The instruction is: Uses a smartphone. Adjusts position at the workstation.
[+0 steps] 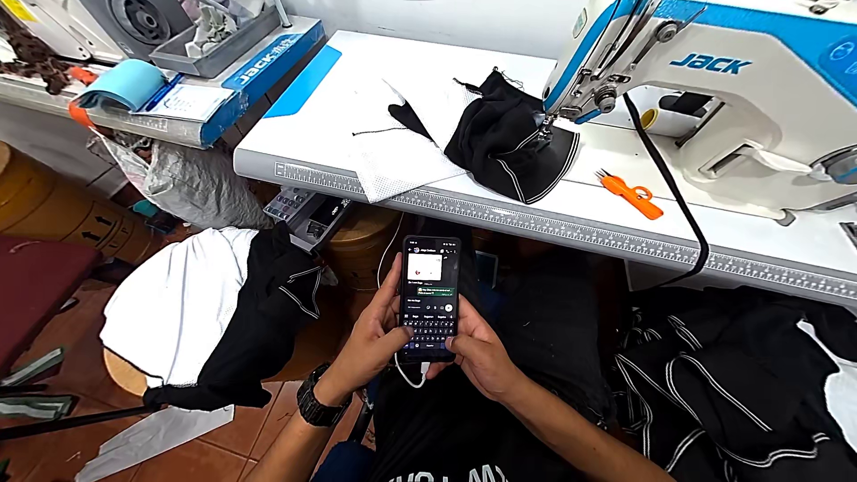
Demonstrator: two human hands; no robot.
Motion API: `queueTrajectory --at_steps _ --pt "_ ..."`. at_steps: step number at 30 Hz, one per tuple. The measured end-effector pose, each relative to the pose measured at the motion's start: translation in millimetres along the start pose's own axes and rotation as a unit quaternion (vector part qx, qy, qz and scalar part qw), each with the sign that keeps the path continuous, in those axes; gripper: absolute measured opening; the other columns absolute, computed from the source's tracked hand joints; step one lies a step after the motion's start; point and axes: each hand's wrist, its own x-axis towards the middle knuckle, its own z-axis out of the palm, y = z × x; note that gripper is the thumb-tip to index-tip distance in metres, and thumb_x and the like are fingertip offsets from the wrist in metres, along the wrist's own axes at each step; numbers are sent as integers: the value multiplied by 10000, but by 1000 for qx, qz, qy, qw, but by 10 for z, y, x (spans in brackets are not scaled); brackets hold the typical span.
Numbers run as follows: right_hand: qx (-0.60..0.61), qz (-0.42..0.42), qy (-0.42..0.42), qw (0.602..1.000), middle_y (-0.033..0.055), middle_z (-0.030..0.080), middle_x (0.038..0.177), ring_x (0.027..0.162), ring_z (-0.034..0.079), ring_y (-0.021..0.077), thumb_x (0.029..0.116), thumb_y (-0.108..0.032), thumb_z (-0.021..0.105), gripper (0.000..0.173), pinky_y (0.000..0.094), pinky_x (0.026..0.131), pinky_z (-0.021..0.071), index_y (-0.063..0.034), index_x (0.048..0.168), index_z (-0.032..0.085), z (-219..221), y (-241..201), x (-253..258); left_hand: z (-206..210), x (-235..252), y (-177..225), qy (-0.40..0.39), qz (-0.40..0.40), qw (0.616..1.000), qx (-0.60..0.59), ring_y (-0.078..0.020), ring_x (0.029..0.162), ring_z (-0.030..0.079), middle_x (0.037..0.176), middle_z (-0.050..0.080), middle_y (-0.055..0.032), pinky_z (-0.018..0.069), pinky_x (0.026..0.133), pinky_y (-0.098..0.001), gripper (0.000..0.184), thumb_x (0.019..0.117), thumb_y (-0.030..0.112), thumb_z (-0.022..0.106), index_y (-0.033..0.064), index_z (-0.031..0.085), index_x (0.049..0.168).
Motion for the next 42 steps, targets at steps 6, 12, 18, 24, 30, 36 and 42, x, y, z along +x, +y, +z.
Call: queueTrajectory --at_steps 6,12,18,24,30,36,42 --pt "-9 -1 9 1000 212 659 1220 968 732 312 1018 -44 435 477 437 729 640 -144 1481 384 -6 15 -2 126 22 -65 68 16 995 73 -264 1030 733 1296 678 -114 640 868 -387 965 924 -13 667 300 131 1662" --pt "-21 2 49 999 211 682 1186 926 747 303 1046 -71 464 416 406 666 647 -142 1455 429 34 -2 -8 79 7 -38 27 14 999 30 -262 1162 675 1426 587 -137 586 966 -397 866 936 7 499 279 120 1666" --pt "-38 11 56 998 197 688 1189 939 745 303 922 90 587 630 389 671 645 -152 1466 383 82 -11 -4 52 -2 -15 17 8 1000 24 -274 1138 686 1404 598 -158 593 951 -407 941 871 -54 477 272 99 1668" --pt "-32 3 45 998 205 677 1207 942 742 304 975 16 481 532 403 678 643 -142 1474 385 33 3 -19 38 1 -20 6 2 1000 19 -284 1144 683 1410 594 -163 596 944 -418 969 852 -62 477 281 85 1668" --pt "-9 1 39 999 214 682 1189 927 746 301 1054 -110 355 398 400 661 641 -141 1442 437 21 -5 -13 33 -2 -16 -1 2 1000 6 -290 1132 690 1404 598 -170 599 941 -418 996 844 -80 502 287 81 1668" --pt "-25 1 39 999 200 675 1217 973 737 311 968 16 550 561 416 706 646 -152 1474 377 45 2 -22 60 7 -27 18 2 999 27 -277 1105 706 1377 627 -145 611 925 -401 993 867 -102 536 299 103 1665" --pt "-33 -1 30 999 196 671 1223 968 737 305 939 56 475 596 417 702 643 -149 1485 356 33 12 -24 42 -7 -17 14 1 1000 18 -276 1135 688 1411 595 -154 596 947 -406 911 903 -18 506 291 114 1666"
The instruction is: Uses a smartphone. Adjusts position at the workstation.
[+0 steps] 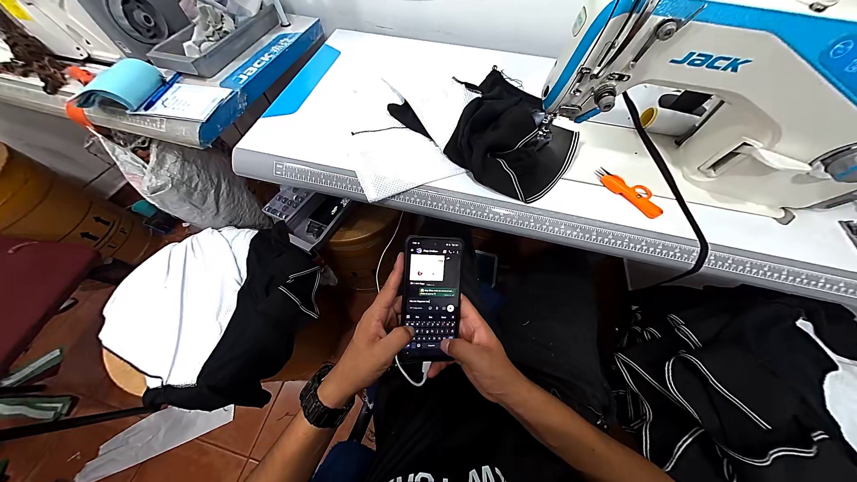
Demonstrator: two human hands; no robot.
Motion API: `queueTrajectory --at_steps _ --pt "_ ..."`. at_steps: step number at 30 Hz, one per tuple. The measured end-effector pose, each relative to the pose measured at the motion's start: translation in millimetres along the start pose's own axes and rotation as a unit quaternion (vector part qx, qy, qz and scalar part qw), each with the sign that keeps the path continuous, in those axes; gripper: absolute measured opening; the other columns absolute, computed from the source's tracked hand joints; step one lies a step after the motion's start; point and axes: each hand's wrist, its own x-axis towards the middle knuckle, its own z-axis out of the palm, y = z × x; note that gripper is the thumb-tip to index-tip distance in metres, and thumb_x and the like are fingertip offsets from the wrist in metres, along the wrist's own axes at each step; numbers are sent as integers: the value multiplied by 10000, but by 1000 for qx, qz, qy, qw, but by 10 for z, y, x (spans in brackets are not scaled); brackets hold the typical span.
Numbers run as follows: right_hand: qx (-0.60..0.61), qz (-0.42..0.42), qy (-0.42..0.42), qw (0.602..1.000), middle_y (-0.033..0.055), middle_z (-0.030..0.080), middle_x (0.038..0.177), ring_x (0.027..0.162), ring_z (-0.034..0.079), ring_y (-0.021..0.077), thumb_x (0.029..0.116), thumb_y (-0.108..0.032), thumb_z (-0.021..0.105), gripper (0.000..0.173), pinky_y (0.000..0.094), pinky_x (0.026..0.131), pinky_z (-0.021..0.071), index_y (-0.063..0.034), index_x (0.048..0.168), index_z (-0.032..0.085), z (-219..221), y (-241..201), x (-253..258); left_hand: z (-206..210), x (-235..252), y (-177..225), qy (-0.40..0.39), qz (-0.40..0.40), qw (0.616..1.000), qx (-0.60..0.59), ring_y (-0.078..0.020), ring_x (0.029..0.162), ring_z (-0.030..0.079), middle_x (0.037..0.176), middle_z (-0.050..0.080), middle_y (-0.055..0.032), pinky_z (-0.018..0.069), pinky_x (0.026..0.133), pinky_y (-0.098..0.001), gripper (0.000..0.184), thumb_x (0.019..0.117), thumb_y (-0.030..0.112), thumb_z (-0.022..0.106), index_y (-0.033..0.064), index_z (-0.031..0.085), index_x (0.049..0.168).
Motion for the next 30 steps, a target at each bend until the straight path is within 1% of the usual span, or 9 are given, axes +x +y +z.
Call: queueTrajectory --at_steps 3,7,10,12,14,19,21,26,30 --pt "3 1 2 1000 209 672 1210 949 741 312 952 57 410 561 434 685 645 -139 1477 386 -8 -2 8 36 11 -2 7 12 1000 -9 -278 1131 692 1408 598 -146 600 949 -397 891 957 -14 565 291 117 1665" --pt "9 -2 -1 1000 204 670 1216 966 737 306 944 42 464 565 426 706 643 -143 1472 382 -14 7 2 58 19 -26 27 10 999 14 -275 1108 706 1380 626 -136 610 935 -397 876 966 -37 556 293 139 1663" --pt "8 0 7 1000 205 674 1211 951 739 306 944 45 459 561 417 690 642 -139 1468 386 -7 -2 -1 -1 9 -26 -7 8 1000 3 -272 1160 675 1426 584 -148 584 967 -405 895 919 10 509 292 104 1666" --pt "9 0 8 1000 206 676 1204 947 740 303 940 47 453 562 414 690 641 -141 1466 389 -5 -4 -3 -18 10 -22 -19 7 1000 10 -279 1146 685 1419 590 -149 599 946 -409 989 869 -38 555 300 76 1666" --pt "9 1 7 1000 209 676 1200 942 740 300 941 45 454 563 413 692 640 -142 1468 389 -3 -2 -3 9 10 -21 3 1 1000 21 -271 1099 708 1380 626 -135 616 909 -396 1033 840 -86 574 310 96 1665" --pt "11 1 12 1000 205 677 1207 947 741 305 944 41 479 558 407 685 641 -142 1463 388 0 -8 -4 -21 7 -13 -22 3 1000 -2 -274 1132 689 1401 602 -159 593 945 -411 951 873 -47 480 291 81 1667" --pt "12 0 10 1000 204 678 1204 950 741 303 951 34 499 551 404 690 642 -146 1460 389 2 -6 -5 3 10 -8 -12 6 1000 1 -285 1131 693 1411 599 -159 601 943 -419 964 873 -94 486 287 96 1667" --pt "5 0 22 1000 206 685 1191 935 743 294 957 18 573 558 378 663 640 -150 1460 398 27 -12 4 -16 7 -15 -24 9 1000 2 -276 1169 672 1433 577 -158 583 971 -412 950 872 -40 483 275 74 1669" --pt "-10 -3 29 1000 211 688 1183 926 746 295 953 21 588 570 370 651 639 -134 1462 385 37 -12 10 0 2 6 -16 2 1000 9 -267 1163 677 1432 581 -150 585 969 -404 973 853 -56 488 269 69 1669"
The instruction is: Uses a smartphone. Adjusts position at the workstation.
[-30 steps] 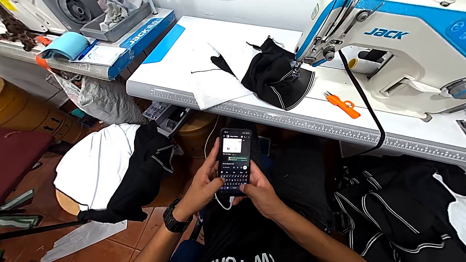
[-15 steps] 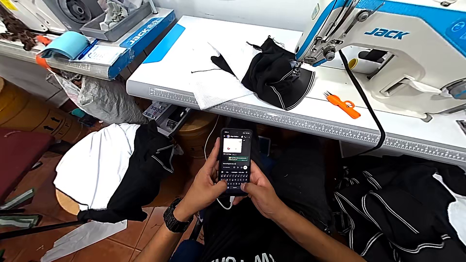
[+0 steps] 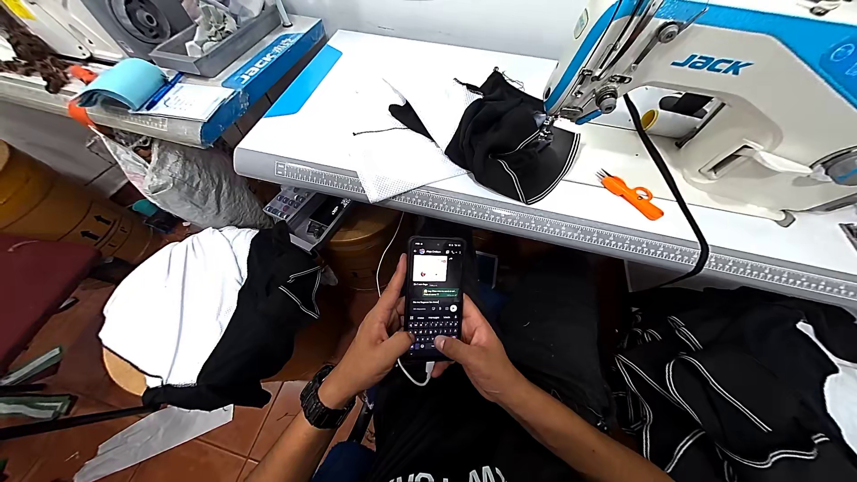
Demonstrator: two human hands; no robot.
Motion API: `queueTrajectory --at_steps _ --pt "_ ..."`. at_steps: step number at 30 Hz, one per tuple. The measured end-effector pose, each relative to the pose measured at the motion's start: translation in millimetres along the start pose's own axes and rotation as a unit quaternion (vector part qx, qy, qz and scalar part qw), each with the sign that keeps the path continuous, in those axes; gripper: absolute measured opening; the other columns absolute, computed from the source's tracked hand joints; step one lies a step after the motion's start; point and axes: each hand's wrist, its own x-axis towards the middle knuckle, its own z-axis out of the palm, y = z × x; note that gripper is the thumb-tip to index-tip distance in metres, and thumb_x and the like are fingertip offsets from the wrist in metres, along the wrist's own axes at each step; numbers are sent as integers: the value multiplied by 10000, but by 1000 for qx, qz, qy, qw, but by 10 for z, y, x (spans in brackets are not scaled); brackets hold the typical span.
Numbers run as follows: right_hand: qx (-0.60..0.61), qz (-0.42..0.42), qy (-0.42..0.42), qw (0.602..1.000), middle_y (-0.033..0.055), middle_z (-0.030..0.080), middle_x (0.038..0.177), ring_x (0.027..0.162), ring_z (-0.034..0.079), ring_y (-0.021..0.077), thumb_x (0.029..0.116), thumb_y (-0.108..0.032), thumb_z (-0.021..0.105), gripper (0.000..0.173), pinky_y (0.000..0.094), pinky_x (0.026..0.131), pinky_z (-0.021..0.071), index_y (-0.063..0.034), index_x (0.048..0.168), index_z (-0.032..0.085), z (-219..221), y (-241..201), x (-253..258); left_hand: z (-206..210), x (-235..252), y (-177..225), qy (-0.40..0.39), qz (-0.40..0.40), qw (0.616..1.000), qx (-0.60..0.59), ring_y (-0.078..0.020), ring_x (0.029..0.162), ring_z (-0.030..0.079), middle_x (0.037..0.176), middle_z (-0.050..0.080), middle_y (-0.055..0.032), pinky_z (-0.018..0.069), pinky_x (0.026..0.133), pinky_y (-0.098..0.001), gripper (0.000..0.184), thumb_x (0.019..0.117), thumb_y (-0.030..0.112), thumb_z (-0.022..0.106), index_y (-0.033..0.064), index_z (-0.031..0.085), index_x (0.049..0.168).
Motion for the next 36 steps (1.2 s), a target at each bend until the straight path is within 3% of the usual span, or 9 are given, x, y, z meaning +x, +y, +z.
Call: queueTrajectory --at_steps 7,20,24,27,36 --pt "3 4 28 1000 215 707 1127 871 754 284 936 -9 666 558 340 593 627 -129 1425 424 22 -5 17 28 5 0 1 -3 1000 8 -272 1119 697 1404 603 -156 604 926 -400 1012 833 -72 508 280 58 1668" --pt "-5 1 27 1000 211 709 1121 854 754 281 917 31 674 583 333 593 627 -123 1419 420 43 -22 23 35 8 -5 19 -3 1000 11 -263 1112 701 1395 612 -140 607 922 -392 1011 837 -61 533 296 80 1667" --pt "-3 -3 -6 1000 206 689 1175 911 748 303 936 54 539 569 387 638 642 -133 1453 391 3 -22 17 5 5 6 11 3 1000 4 -274 1137 690 1408 600 -153 599 943 -407 1001 838 -61 513 286 75 1668" --pt "10 -17 -51 999 207 665 1225 965 735 315 901 52 425 602 435 683 640 -133 1471 374 -55 1 24 -21 -1 10 14 4 1000 -6 -281 1122 695 1388 612 -161 602 931 -412 991 839 -58 516 290 94 1666" --pt "23 -18 -68 997 202 654 1244 986 729 315 922 53 375 595 457 708 640 -136 1486 373 -57 -6 31 -43 3 26 10 2 1000 -12 -283 1127 690 1402 599 -163 600 933 -413 993 835 -70 498 294 95 1666"
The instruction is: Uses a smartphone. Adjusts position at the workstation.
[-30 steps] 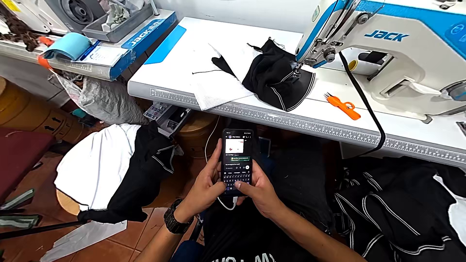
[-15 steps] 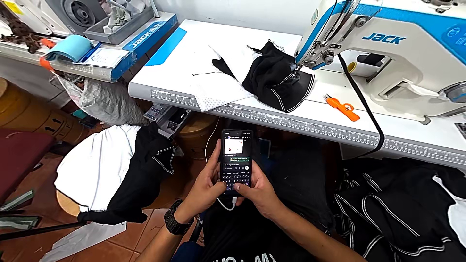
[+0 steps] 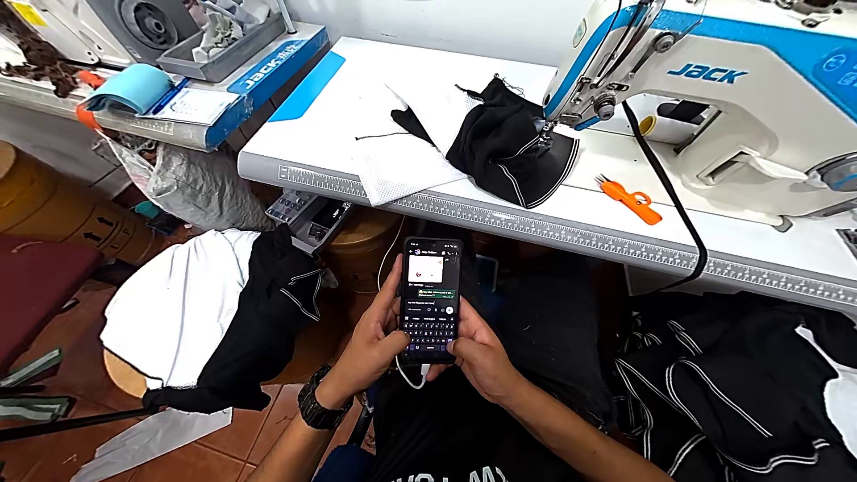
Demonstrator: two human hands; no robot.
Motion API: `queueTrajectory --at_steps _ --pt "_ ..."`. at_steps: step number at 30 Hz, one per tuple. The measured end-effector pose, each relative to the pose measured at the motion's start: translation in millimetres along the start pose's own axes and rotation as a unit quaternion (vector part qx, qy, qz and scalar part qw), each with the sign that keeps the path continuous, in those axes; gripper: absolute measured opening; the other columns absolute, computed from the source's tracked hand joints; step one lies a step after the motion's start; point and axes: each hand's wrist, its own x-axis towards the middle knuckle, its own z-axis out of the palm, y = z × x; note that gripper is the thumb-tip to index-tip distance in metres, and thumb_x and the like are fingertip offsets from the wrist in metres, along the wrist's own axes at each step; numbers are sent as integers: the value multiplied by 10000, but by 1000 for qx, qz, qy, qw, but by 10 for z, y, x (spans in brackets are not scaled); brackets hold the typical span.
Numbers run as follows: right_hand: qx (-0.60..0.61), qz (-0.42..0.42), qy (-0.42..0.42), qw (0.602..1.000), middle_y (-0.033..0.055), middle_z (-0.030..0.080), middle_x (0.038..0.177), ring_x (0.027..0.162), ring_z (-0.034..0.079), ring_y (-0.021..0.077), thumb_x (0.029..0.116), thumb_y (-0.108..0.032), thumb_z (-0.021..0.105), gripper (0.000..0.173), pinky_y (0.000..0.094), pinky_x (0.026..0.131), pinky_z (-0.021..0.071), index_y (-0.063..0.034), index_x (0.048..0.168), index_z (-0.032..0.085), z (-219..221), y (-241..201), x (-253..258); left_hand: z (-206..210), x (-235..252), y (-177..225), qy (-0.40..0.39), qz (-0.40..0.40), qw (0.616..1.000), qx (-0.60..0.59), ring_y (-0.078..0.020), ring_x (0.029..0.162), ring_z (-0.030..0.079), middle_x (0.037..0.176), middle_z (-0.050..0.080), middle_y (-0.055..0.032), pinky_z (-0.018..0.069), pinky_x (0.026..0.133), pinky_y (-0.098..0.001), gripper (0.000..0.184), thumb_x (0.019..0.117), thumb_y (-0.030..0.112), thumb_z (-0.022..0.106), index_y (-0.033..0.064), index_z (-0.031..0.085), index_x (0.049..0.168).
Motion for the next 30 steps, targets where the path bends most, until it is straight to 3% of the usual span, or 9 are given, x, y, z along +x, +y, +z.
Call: queueTrajectory --at_steps 30 --pt "9 8 19 1000 209 665 1228 976 736 319 947 48 368 543 449 690 643 -120 1463 387 20 22 -15 -11 -13 5 -9 -14 1000 0 -282 1104 700 1365 623 -170 601 927 -413 984 839 -64 488 293 91 1666"
